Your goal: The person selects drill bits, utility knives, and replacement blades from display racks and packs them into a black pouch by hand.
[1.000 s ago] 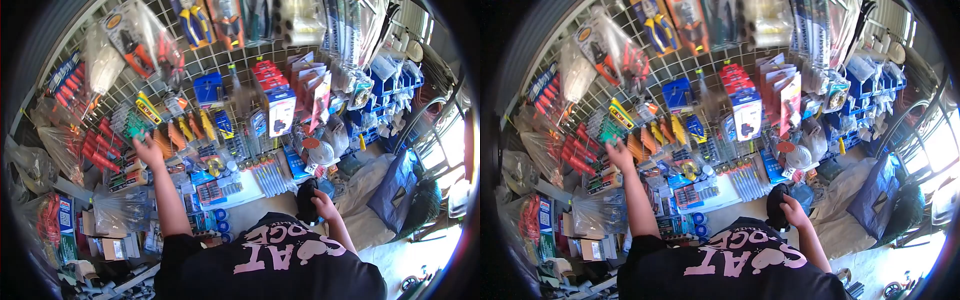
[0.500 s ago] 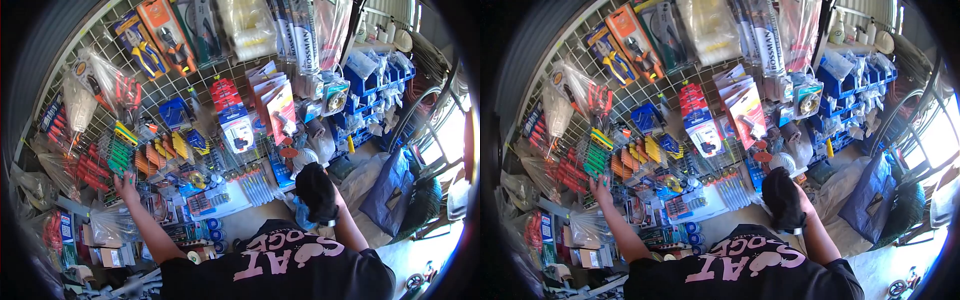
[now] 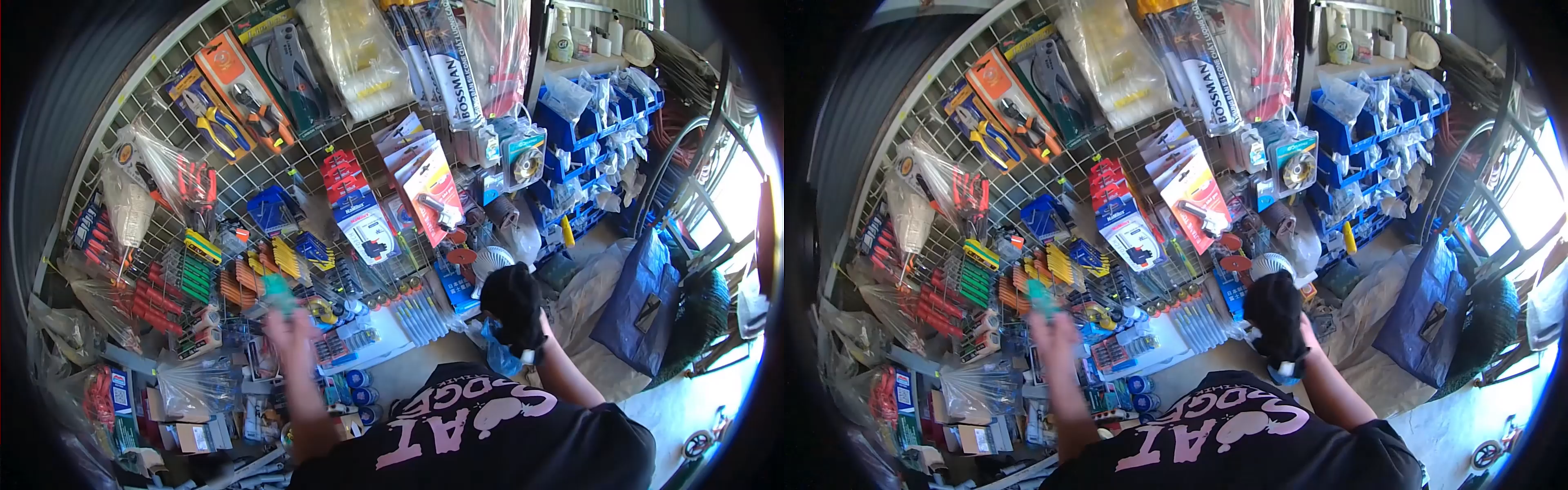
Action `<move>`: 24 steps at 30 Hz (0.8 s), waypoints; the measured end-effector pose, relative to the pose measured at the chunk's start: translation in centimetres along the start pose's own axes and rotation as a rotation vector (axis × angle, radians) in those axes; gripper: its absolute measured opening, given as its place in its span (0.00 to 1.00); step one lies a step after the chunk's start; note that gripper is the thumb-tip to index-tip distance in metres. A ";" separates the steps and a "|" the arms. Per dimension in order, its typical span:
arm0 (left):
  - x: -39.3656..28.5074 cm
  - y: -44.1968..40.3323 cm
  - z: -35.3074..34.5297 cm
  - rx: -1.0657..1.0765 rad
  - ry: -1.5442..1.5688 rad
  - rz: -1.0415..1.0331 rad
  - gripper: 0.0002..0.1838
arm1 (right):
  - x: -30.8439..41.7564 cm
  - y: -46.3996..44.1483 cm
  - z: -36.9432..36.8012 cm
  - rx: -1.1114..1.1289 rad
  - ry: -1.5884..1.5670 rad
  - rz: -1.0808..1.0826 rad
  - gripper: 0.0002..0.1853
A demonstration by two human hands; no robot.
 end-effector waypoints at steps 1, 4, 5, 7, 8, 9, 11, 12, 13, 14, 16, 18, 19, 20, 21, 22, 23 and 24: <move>2.3 1.9 -5.8 0.204 0.151 0.003 0.12 | 0.1 -0.2 -0.9 0.060 -0.478 -0.130 0.37; 7.0 12.0 -20.0 0.808 0.109 0.265 0.14 | 5.8 -2.1 -2.3 0.111 -1.314 -0.149 0.41; 3.6 13.3 -22.6 0.897 -0.049 0.028 0.15 | 9.4 -3.1 -1.5 0.081 -1.247 -0.080 0.36; 4.0 14.6 -24.1 0.905 0.142 0.061 0.19 | 9.9 -4.3 -0.6 0.018 -1.092 -0.031 0.26; 2.6 14.2 -24.2 0.910 0.061 -0.080 0.16 | 10.0 -4.3 -0.1 -0.003 -1.095 -0.030 0.22; 0.9 13.8 -23.9 0.907 -0.023 -0.217 0.14 | 10.1 -4.1 0.2 -0.020 -1.101 -0.033 0.18; 1.6 13.9 -23.3 1.013 -0.136 -0.074 0.12 | 9.8 -3.6 0.3 0.020 -1.133 -0.052 0.14; 1.8 13.9 -22.9 1.065 -0.197 -0.002 0.11 | 9.2 -3.2 0.3 0.073 -1.157 -0.067 0.13; 1.2 13.6 -22.5 1.093 -0.259 0.009 0.10 | 8.9 -2.8 0.0 0.124 -1.182 -0.081 0.13; 0.2 13.4 -22.4 1.121 -0.320 0.019 0.10 | 9.3 -2.8 1.0 0.074 -0.954 -0.041 0.14; -2.8 13.1 -22.5 1.120 -0.387 -0.069 0.10 | 9.2 -1.8 1.0 0.181 -0.671 -0.103 0.15; -3.2 13.3 -22.8 1.203 -0.437 -0.178 0.10 | 11.0 -1.0 2.2 0.193 -0.368 0.012 0.15; -3.3 13.6 -23.1 1.242 -0.459 -0.231 0.09 | 11.3 -0.8 2.8 0.151 -0.275 0.019 0.15; -3.6 13.7 -23.5 1.267 -0.486 -0.203 0.10 | 11.5 -0.7 3.4 0.111 -0.181 0.025 0.14; -3.5 13.7 -23.9 1.243 -0.458 -0.183 0.11 | 11.5 -0.5 3.9 0.071 -0.087 0.030 0.14; -3.0 14.0 -24.4 1.219 -0.432 -0.164 0.11 | 10.7 -0.5 4.3 0.053 -0.044 -0.019 0.14; -2.5 14.2 -25.0 1.195 -0.407 -0.147 0.12 | 9.5 -0.5 4.7 -0.003 -0.241 -0.063 0.13; -1.8 14.7 -25.5 1.164 -0.342 -0.135 0.12 | 7.9 -0.6 4.8 -0.060 -0.439 -0.104 0.13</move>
Point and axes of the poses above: each hand's wrist, its own y-axis away from the middle knuckle, its own z-axis out of the back of the hand, x = y × z, the point moved 10 cm from there along -y, towards the middle knuckle, and after that the axes turned 5 degrees about -z, right-handed, at the moved point
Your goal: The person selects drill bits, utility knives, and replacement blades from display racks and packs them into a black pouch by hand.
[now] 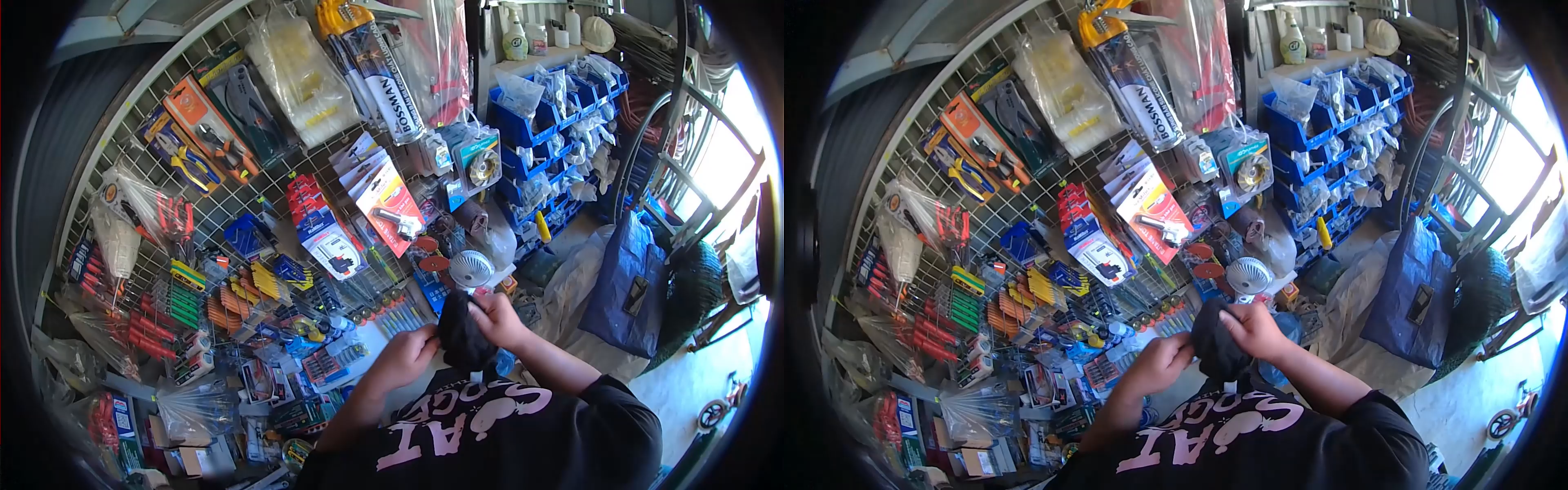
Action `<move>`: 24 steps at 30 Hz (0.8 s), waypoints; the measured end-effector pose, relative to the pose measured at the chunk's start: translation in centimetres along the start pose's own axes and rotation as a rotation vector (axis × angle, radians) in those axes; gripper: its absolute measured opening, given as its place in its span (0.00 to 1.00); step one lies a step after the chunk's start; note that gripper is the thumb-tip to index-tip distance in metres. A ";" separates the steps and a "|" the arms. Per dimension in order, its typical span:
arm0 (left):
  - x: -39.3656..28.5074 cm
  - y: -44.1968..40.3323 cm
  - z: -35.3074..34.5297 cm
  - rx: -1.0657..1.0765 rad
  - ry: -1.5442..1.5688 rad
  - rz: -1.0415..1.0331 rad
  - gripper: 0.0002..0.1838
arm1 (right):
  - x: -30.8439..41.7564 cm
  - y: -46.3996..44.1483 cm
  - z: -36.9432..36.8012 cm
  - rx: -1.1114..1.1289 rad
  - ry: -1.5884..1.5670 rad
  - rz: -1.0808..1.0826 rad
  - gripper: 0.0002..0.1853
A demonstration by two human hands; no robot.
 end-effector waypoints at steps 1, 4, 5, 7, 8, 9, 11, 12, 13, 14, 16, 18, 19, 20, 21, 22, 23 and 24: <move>0.7 -0.3 -1.3 -0.072 0.178 0.000 0.12 | -1.0 -0.1 0.7 -0.053 -0.201 -0.033 0.13; 3.0 -0.7 -6.1 -0.203 0.672 0.016 0.13 | -0.5 -0.8 2.9 -0.066 -0.224 0.027 0.12; 3.4 -0.7 -7.6 -0.187 0.810 0.026 0.14 | -0.7 -0.8 3.2 -0.082 -0.184 0.035 0.13; 3.7 -0.9 -8.0 -0.208 0.921 0.026 0.14 | -0.4 -0.7 3.2 -0.107 -0.187 0.077 0.12; 3.6 -1.0 -7.5 -0.247 0.896 0.016 0.12 | -0.1 -0.7 3.2 -0.118 -0.186 0.096 0.12; 3.6 -1.0 -7.0 -0.286 0.872 0.006 0.11 | 0.2 -0.7 2.8 -0.075 -0.159 0.080 0.12; 3.2 -0.9 -5.2 -0.392 0.602 -0.077 0.10 | 1.7 -1.0 2.1 0.010 -0.106 0.051 0.12; 2.9 -0.6 -4.2 -0.442 0.464 -0.116 0.09 | 0.3 -1.2 1.8 0.091 -0.062 -0.051 0.12; 2.4 -0.6 -3.8 -0.417 0.323 -0.108 0.09 | 1.2 -1.3 2.3 0.069 0.105 0.029 0.12; 1.7 -0.5 -3.2 -0.389 0.181 -0.100 0.09 | 2.2 -1.2 2.6 0.045 0.272 0.108 0.12; 0.6 -0.6 -2.3 -0.326 -0.013 -0.109 0.09 | 3.3 -0.9 2.9 0.031 0.482 0.227 0.13; -0.4 -0.7 -1.5 -0.263 -0.117 -0.140 0.10 | 3.8 -0.5 3.0 0.057 0.568 0.312 0.14; -0.6 -0.8 -1.2 -0.189 -0.132 -0.101 0.11 | 3.5 -0.6 2.4 0.124 0.614 0.303 0.15; -0.9 -0.6 -0.7 -0.115 -0.146 -0.061 0.12 | 3.2 -0.7 1.8 0.193 0.660 0.295 0.16; -0.7 -0.3 -0.4 -0.043 -0.159 -0.019 0.14 | 2.9 -0.7 1.2 0.263 0.705 0.287 0.18; 0.3 0.1 -0.4 0.059 -0.227 -0.012 0.13 | 3.4 -0.3 0.0 0.376 0.756 0.252 0.21; 0.1 0.6 0.0 0.112 -0.214 -0.004 0.12 | 3.8 0.1 -1.1 0.461 0.720 0.259 0.21; -0.7 1.2 0.4 0.165 -0.200 0.004 0.12 | 4.0 0.6 -2.2 0.546 0.683 0.266 0.22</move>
Point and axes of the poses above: each hand's wrist, its own y-axis away from the middle knuckle, its own z-axis out of the back of the hand, x = y × z, the point moved 10 cm from there along -y, towards the middle knuckle, and after that the axes turned 5 degrees about -z, right-handed, at the moved point
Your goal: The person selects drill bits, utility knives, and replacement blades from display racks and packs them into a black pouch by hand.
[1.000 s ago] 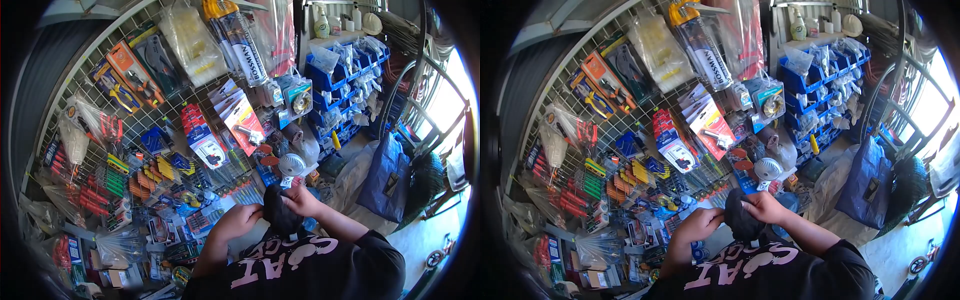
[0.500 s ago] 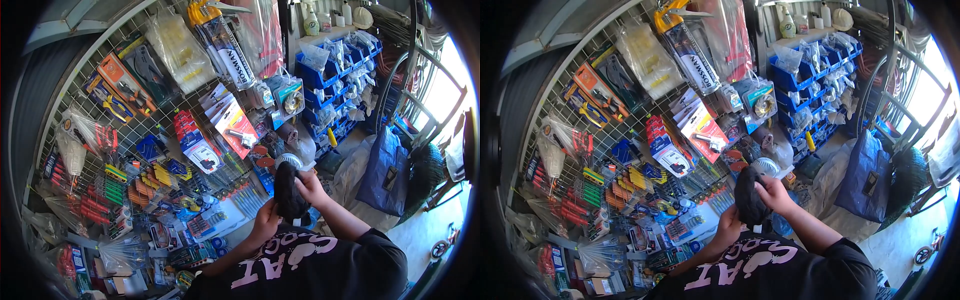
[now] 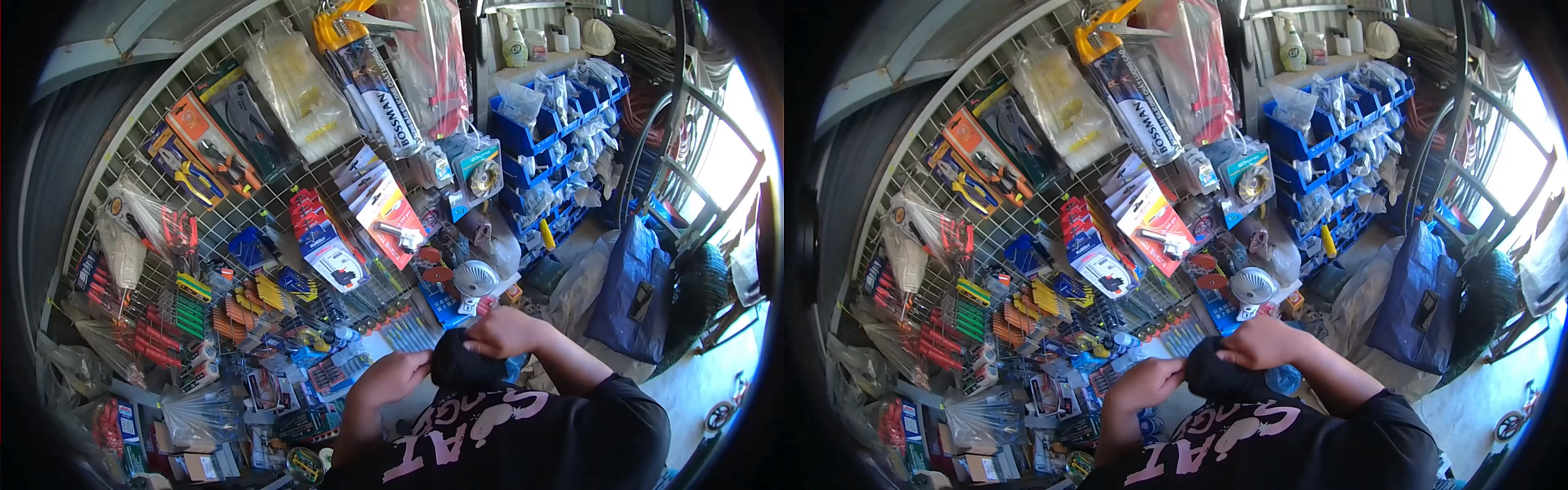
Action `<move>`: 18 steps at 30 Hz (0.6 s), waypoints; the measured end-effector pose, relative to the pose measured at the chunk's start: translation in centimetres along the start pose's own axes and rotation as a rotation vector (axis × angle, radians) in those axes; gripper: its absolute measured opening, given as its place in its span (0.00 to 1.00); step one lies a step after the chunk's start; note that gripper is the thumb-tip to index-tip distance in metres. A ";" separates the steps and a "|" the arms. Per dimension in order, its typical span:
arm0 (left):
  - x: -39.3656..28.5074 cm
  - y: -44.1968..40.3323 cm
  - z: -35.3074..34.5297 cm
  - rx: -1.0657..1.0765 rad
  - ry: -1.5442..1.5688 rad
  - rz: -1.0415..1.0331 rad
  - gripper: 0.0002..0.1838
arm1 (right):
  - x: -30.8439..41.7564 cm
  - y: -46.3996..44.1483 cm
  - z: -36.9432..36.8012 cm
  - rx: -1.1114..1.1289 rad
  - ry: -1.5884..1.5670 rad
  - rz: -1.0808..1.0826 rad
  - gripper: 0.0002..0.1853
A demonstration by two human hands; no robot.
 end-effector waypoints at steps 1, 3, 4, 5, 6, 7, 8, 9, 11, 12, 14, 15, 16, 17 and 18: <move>-0.6 0.6 0.3 0.053 0.015 0.001 0.12 | 0.9 -0.2 -0.6 0.070 -0.038 0.043 0.22; -1.5 1.5 1.9 -0.018 0.040 -0.074 0.10 | 2.6 -0.7 -0.1 0.096 -0.226 0.114 0.22; -1.7 1.8 2.9 -0.068 0.052 -0.102 0.10 | 3.1 -1.0 0.3 0.085 -0.350 0.138 0.22; -1.9 2.0 3.6 -0.119 0.064 -0.130 0.10 | 3.4 -1.2 0.6 0.075 -0.473 0.161 0.21; -1.5 2.3 3.8 -0.180 0.064 -0.099 0.10 | 2.1 -1.6 0.1 0.056 -0.535 0.084 0.20; -0.6 2.7 3.8 -0.270 0.095 -0.039 0.10 | 1.7 -1.8 0.5 0.001 -0.468 0.027 0.20; 0.2 2.9 3.5 -0.363 0.123 0.016 0.10 | 1.5 -2.2 1.3 -0.059 -0.396 -0.026 0.20; 1.1 3.2 3.3 -0.455 0.151 0.072 0.10 | 1.1 -2.5 2.0 -0.119 -0.326 -0.077 0.19; 1.8 3.5 2.7 -0.514 0.166 0.125 0.10 | 1.3 -3.0 2.2 -0.119 -0.276 -0.076 0.19; 2.2 3.6 2.3 -0.510 0.204 0.160 0.11 | 1.7 -3.1 2.5 -0.114 -0.277 -0.057 0.19; 3.0 3.8 1.1 -0.524 0.295 0.143 0.12 | 2.6 -3.4 3.0 -0.140 -0.276 0.045 0.19; 3.5 3.7 0.1 -0.512 0.356 0.136 0.13 | 2.0 -3.6 2.6 -0.146 -0.386 0.034 0.19; 3.8 3.5 -0.9 -0.500 0.417 0.128 0.13 | 1.1 -3.7 1.6 -0.152 -0.498 0.021 0.19; 4.0 3.3 -1.9 -0.485 0.479 0.121 0.14 | 0.2 -3.8 0.4 -0.156 -0.610 0.006 0.19; 3.2 3.0 -1.8 -0.559 0.428 0.031 0.16 | -0.7 -3.9 -0.3 -0.224 -0.788 -0.030 0.19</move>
Point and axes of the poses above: each hand's wrist, its own y-axis away from the middle knuckle, its own z-axis out of the back of the hand, x = y × z, the point moved 10 cm from there along -y, towards the middle knuckle, and after that the axes turned 5 degrees about -z, right-handed, at the moved point
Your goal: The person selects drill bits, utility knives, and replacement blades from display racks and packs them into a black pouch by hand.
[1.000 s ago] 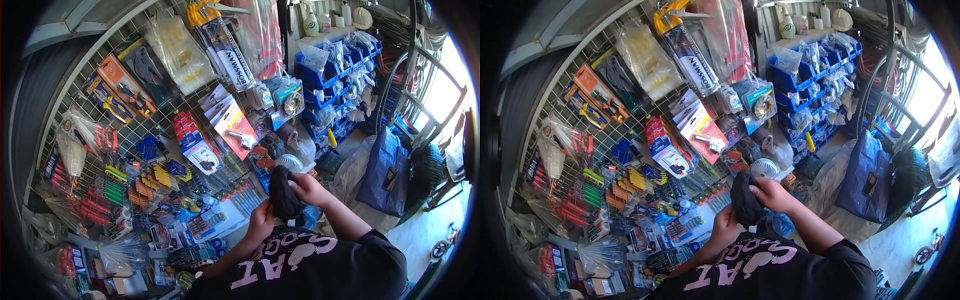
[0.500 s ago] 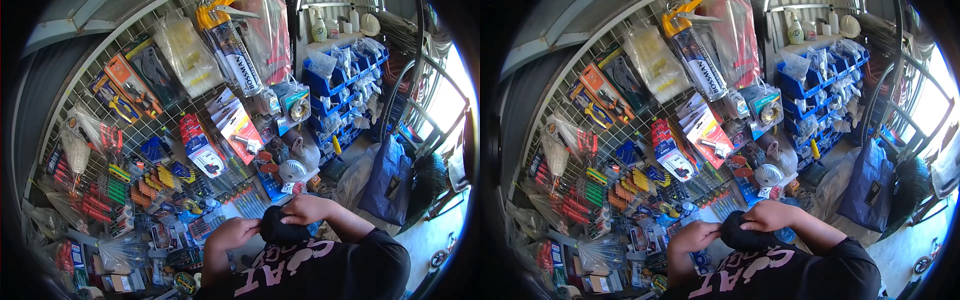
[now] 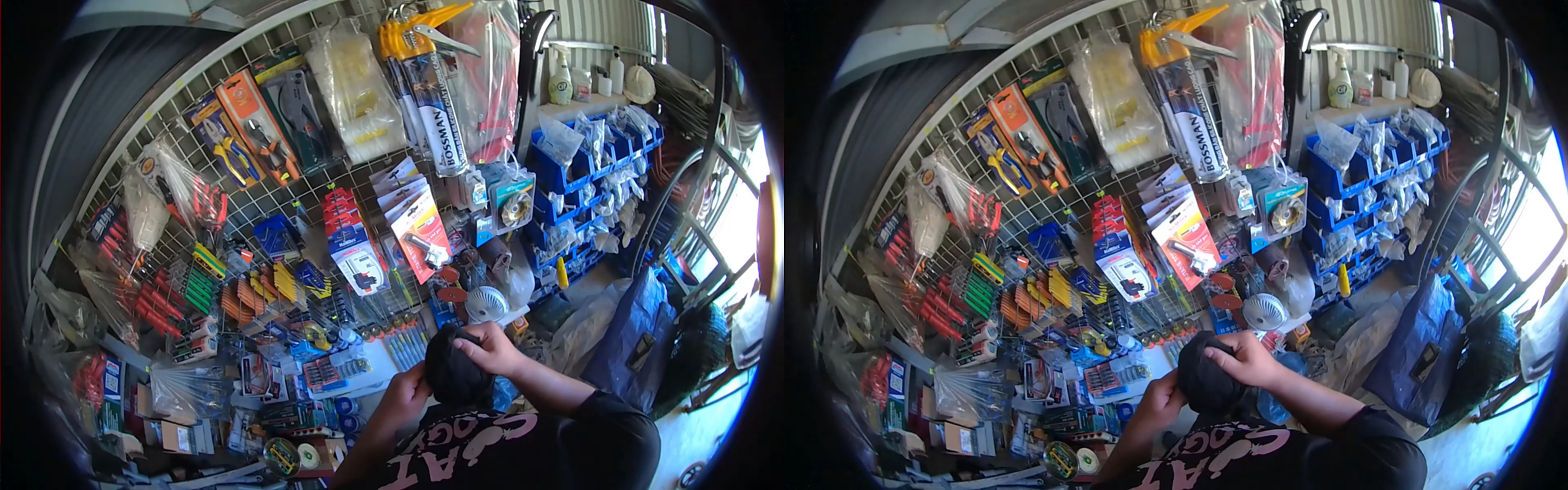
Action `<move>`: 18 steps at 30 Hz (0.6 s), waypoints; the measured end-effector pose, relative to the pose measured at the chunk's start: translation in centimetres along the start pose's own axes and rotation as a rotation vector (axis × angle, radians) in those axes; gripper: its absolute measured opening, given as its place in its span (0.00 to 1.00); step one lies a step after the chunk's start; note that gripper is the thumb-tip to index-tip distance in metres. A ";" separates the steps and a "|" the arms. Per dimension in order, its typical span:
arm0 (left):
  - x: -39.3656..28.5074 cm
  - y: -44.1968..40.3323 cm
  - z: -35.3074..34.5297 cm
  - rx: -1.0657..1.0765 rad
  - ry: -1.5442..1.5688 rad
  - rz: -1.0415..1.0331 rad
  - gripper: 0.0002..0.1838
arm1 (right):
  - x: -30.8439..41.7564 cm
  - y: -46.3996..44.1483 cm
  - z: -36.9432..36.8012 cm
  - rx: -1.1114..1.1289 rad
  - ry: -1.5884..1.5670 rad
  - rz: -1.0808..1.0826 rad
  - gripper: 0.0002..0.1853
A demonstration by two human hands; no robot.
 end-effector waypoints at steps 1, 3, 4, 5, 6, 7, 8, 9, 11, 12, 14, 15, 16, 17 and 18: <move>0.3 0.0 -0.6 -0.056 0.134 -0.003 0.15 | -1.0 0.1 0.3 -0.114 -0.230 -0.032 0.18; 1.1 -0.3 -1.4 -0.163 0.403 -0.016 0.15 | -3.5 0.2 0.3 -0.345 -0.685 -0.095 0.18; 2.5 -0.3 -1.7 -0.175 0.535 0.038 0.16 | -5.7 0.4 0.1 -0.470 -0.885 -0.163 0.17; 4.3 -0.3 -1.8 -0.184 0.667 0.091 0.16 | -7.0 0.2 0.3 -0.478 -0.840 -0.119 0.19; 5.0 -0.2 -1.5 -0.218 0.780 0.094 0.16 | -8.6 0.0 0.5 -0.486 -0.796 -0.074 0.21; 5.8 0.0 -1.1 -0.253 0.892 0.095 0.17 | -9.2 0.1 0.9 -0.496 -0.751 -0.029 0.23; 6.1 0.2 0.0 -0.315 0.985 0.041 0.18 | -7.6 0.2 0.7 -0.399 -0.590 -0.015 0.24; 6.2 -0.1 0.7 -0.375 1.078 -0.015 0.19 | -6.0 0.7 0.5 -0.356 -0.441 0.007 0.23; 3.8 0.3 2.6 -0.537 0.776 0.107 0.21 | 0.5 0.8 0.2 -0.207 -0.071 0.307 0.18; 3.8 0.2 2.7 -0.541 0.770 0.066 0.18 | 1.4 1.0 0.3 -0.202 -0.020 0.319 0.16; 3.9 0.1 2.5 -0.372 0.547 0.089 0.14 | 0.2 1.0 1.9 -0.335 -0.156 0.225 0.15; 4.0 0.2 2.9 -0.197 0.328 0.142 0.13 | -0.5 1.1 2.5 -0.402 -0.223 0.177 0.15; 4.2 -0.1 2.4 -0.021 0.108 0.187 0.12 | 0.0 0.9 3.4 -0.465 -0.339 0.188 0.16; 2.0 -0.4 2.8 -0.063 0.043 0.133 0.12 | -0.7 1.2 5.0 -0.552 -0.348 0.206 0.17; 1.3 -0.5 3.3 -0.001 -0.110 0.092 0.12 | -0.8 1.6 6.0 -0.606 -0.416 0.237 0.19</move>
Point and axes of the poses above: each hand's wrist, its own y-axis away from the middle knuckle, its own z-axis out of the back of the hand, x = y × z, the point moved 10 cm from there along -y, towards the middle knuckle, and after that the axes turned 5 degrees about -z, right-handed, at the moved point
